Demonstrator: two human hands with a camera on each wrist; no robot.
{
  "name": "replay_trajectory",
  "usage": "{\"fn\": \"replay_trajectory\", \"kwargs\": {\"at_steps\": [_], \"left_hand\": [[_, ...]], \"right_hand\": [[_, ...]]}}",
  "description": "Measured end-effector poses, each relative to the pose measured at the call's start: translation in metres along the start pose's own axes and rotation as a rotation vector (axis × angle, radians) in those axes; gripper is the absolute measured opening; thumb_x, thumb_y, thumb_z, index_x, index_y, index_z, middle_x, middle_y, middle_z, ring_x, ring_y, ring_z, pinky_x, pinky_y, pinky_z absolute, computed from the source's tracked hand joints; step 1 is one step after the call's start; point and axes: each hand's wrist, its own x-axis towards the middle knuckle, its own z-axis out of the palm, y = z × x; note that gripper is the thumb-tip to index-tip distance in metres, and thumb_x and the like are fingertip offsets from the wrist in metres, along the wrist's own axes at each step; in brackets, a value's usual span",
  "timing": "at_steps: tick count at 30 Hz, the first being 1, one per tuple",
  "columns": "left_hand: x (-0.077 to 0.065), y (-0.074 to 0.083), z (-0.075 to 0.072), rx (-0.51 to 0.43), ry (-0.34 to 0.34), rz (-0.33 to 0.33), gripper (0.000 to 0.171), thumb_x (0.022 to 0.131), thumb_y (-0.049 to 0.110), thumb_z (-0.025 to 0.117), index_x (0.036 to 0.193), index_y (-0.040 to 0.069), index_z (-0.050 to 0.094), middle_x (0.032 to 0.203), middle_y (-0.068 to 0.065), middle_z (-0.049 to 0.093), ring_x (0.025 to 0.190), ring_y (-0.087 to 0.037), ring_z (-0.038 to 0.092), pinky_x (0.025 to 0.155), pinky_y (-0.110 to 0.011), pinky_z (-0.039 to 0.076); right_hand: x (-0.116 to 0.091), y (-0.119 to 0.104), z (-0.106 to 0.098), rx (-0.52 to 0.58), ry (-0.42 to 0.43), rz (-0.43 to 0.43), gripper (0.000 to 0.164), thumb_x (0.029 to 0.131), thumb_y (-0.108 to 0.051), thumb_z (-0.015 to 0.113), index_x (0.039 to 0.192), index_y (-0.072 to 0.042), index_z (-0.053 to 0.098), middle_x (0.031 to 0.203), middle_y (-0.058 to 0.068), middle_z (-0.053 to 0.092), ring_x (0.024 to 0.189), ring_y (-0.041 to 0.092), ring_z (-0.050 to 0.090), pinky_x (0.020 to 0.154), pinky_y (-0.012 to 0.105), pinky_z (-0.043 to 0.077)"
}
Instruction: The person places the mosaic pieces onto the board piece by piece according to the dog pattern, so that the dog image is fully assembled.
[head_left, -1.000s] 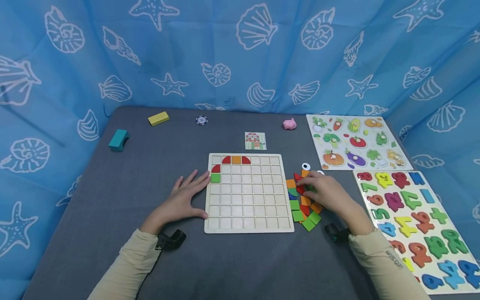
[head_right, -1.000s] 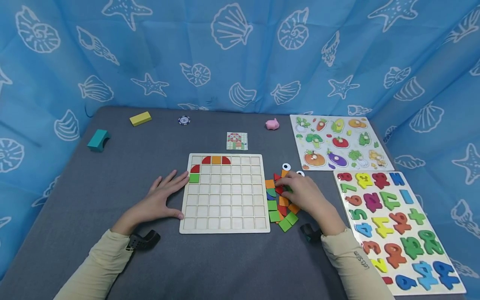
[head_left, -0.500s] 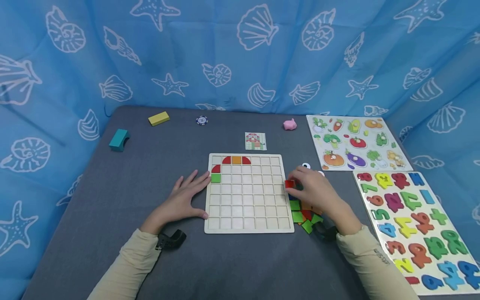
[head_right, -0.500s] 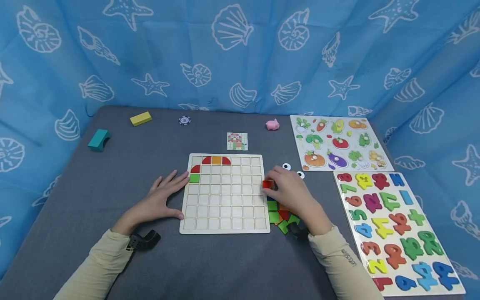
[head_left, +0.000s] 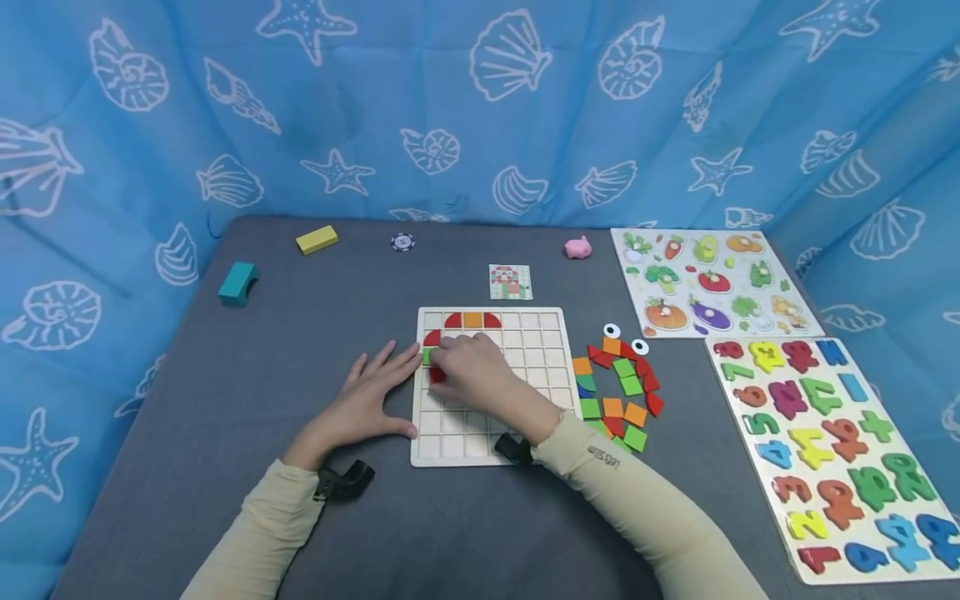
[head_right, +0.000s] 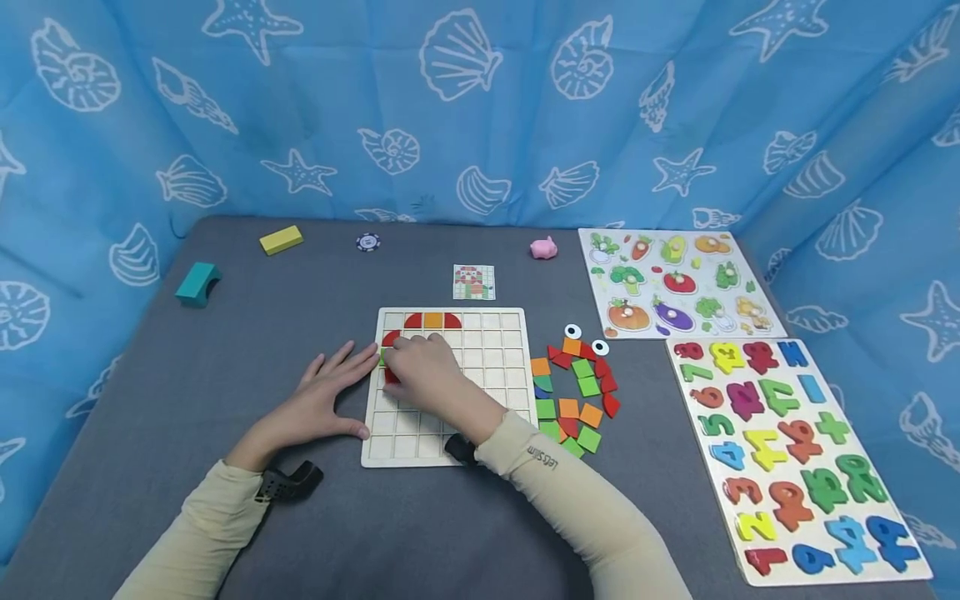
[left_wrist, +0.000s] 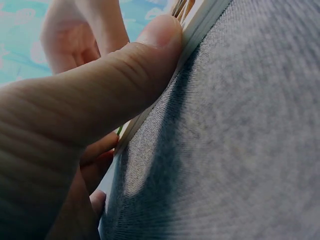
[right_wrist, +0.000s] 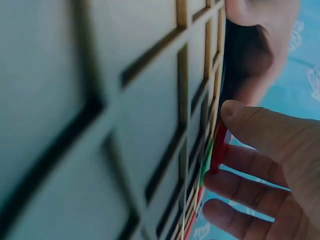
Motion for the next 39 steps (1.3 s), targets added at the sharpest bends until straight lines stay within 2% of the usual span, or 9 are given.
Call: {"fn": "replay_trajectory", "kwargs": {"at_steps": [3,7,11,17,24,30,35,39], "left_hand": [[0.001,0.001,-0.001,-0.003,-0.008,0.005,0.102,0.060,0.057,0.071,0.143,0.023,0.021,0.149,0.006,0.014,0.137,-0.025,0.001,0.102,-0.056,-0.003],[0.002,0.002,-0.002,-0.002,-0.008,0.003,0.102,0.060,0.055,0.072,0.143,0.021,0.021,0.149,0.006,0.015,0.137,-0.024,0.001,0.102,-0.055,-0.003],[0.002,0.004,-0.004,-0.002,-0.010,0.001,0.102,0.061,0.054,0.072,0.143,0.021,0.021,0.149,0.005,0.015,0.137,-0.025,0.001,0.102,-0.055,-0.004],[0.001,0.004,-0.005,-0.016,-0.002,0.006,0.102,0.060,0.053,0.073,0.142,0.019,0.023,0.148,0.003,0.016,0.137,-0.026,0.002,0.102,-0.056,-0.003],[-0.001,0.003,-0.003,-0.016,0.007,0.007,0.103,0.059,0.055,0.073,0.142,0.018,0.025,0.148,0.002,0.017,0.136,-0.028,0.003,0.101,-0.057,-0.002],[0.000,0.003,-0.002,-0.017,0.004,-0.008,0.105,0.057,0.057,0.072,0.142,0.018,0.024,0.148,0.002,0.017,0.136,-0.027,0.003,0.101,-0.056,-0.003],[0.000,0.003,-0.001,-0.021,0.013,0.000,0.105,0.057,0.056,0.073,0.142,0.018,0.024,0.148,0.002,0.017,0.136,-0.027,0.003,0.102,-0.056,-0.003],[0.000,0.002,0.001,-0.024,0.014,0.001,0.105,0.057,0.057,0.072,0.142,0.018,0.023,0.149,0.002,0.016,0.136,-0.028,0.002,0.101,-0.056,-0.003]], "right_hand": [[0.006,-0.005,0.003,-0.031,-0.021,0.024,0.029,0.074,-0.043,0.067,0.090,-0.019,0.066,0.075,-0.006,0.056,0.065,0.010,0.053,0.058,0.030,0.041],[0.009,-0.005,0.003,-0.018,-0.037,0.048,0.029,0.073,-0.042,0.069,0.091,-0.019,0.066,0.076,-0.006,0.056,0.065,0.010,0.053,0.057,0.030,0.040],[0.008,-0.004,0.002,0.024,-0.046,0.056,0.022,0.075,-0.034,0.069,0.092,-0.019,0.067,0.078,-0.006,0.059,0.067,0.009,0.054,0.058,0.029,0.040],[0.010,-0.004,0.005,0.041,-0.014,0.034,0.014,0.077,-0.026,0.068,0.089,-0.019,0.068,0.077,-0.006,0.058,0.064,0.009,0.053,0.055,0.028,0.039],[0.005,0.002,0.002,0.089,-0.015,0.042,0.019,0.077,-0.027,0.068,0.094,-0.019,0.068,0.083,-0.006,0.061,0.069,0.009,0.056,0.057,0.027,0.043],[-0.027,0.036,-0.017,0.198,0.051,0.141,0.022,0.075,-0.024,0.071,0.096,-0.015,0.067,0.087,-0.002,0.063,0.073,0.011,0.057,0.063,0.028,0.045],[-0.068,0.086,-0.023,0.219,0.133,0.277,0.022,0.075,-0.019,0.071,0.095,-0.011,0.067,0.085,0.002,0.062,0.072,0.015,0.058,0.062,0.032,0.046],[-0.098,0.126,-0.022,0.193,0.160,0.414,0.019,0.077,-0.018,0.069,0.094,-0.008,0.067,0.087,0.007,0.061,0.072,0.019,0.058,0.058,0.034,0.046]]}}
